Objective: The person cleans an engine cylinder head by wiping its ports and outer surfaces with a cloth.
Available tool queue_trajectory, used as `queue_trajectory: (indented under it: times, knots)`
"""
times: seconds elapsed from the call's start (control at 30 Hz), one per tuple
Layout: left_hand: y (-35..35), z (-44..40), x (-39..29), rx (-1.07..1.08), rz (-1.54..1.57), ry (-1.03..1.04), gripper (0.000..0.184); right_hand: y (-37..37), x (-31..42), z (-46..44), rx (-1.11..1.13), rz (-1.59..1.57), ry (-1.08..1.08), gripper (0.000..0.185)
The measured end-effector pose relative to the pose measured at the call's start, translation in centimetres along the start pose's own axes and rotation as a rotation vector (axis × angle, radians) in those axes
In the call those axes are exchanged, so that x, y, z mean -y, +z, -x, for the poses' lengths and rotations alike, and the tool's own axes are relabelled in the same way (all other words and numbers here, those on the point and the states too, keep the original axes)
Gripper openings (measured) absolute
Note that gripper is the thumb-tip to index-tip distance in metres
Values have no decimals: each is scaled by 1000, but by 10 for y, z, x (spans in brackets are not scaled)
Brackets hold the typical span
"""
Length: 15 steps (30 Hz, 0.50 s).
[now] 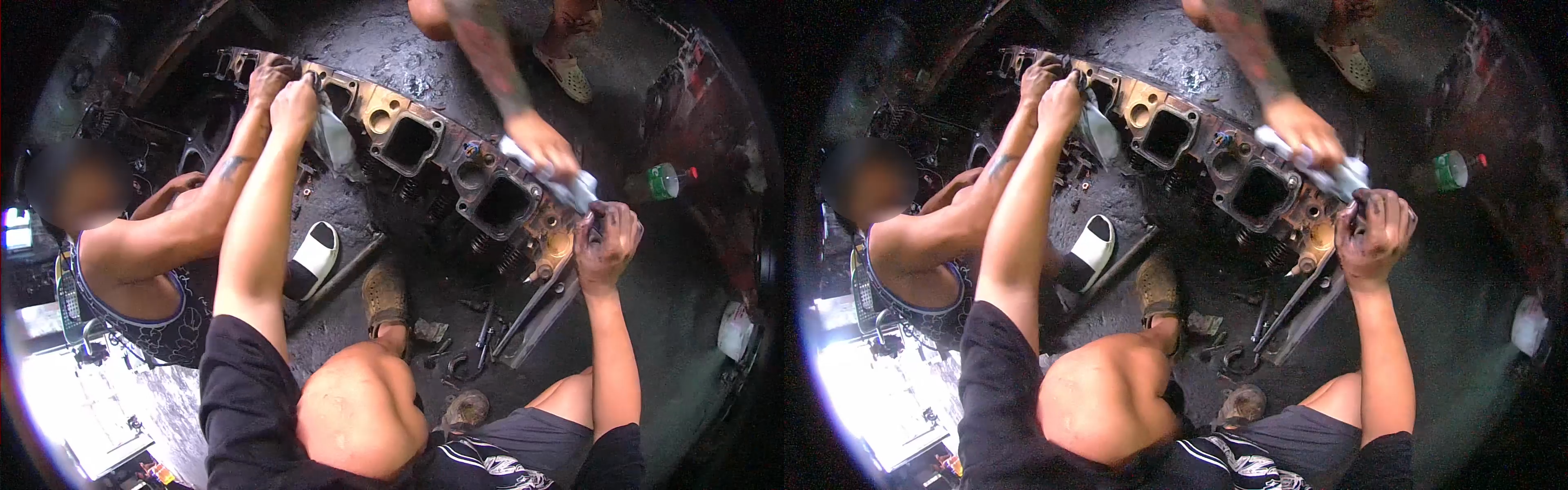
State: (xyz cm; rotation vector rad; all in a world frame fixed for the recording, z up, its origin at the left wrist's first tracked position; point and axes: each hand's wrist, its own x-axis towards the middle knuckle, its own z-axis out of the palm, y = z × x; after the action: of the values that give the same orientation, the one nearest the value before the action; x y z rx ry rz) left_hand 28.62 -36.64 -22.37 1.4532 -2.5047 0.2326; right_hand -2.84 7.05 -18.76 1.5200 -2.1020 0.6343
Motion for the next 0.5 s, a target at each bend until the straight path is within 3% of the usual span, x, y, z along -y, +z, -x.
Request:
queue_trajectory:
  times: [0.07,0.13,0.2,0.23,0.33,0.5]
  knots:
    - [-7,17,-12,-119,69,-69,24,-3,1,-3,-4,-9,-1,19]
    - [-6,26,-18,-92,191,-225,41,-4,1,-3,-25,-64,-56,17]
    - [9,29,-11,-235,227,-166,47,-4,-3,-1,-28,-108,-97,15]
    - [8,25,-8,-153,272,-108,49,-3,-4,0,-18,-131,-108,14]
    - [13,16,-13,-254,104,108,44,-2,-2,-1,-34,-202,-159,12]
    - [-6,2,-18,-73,-28,215,41,-5,-5,-1,29,-257,-235,16]
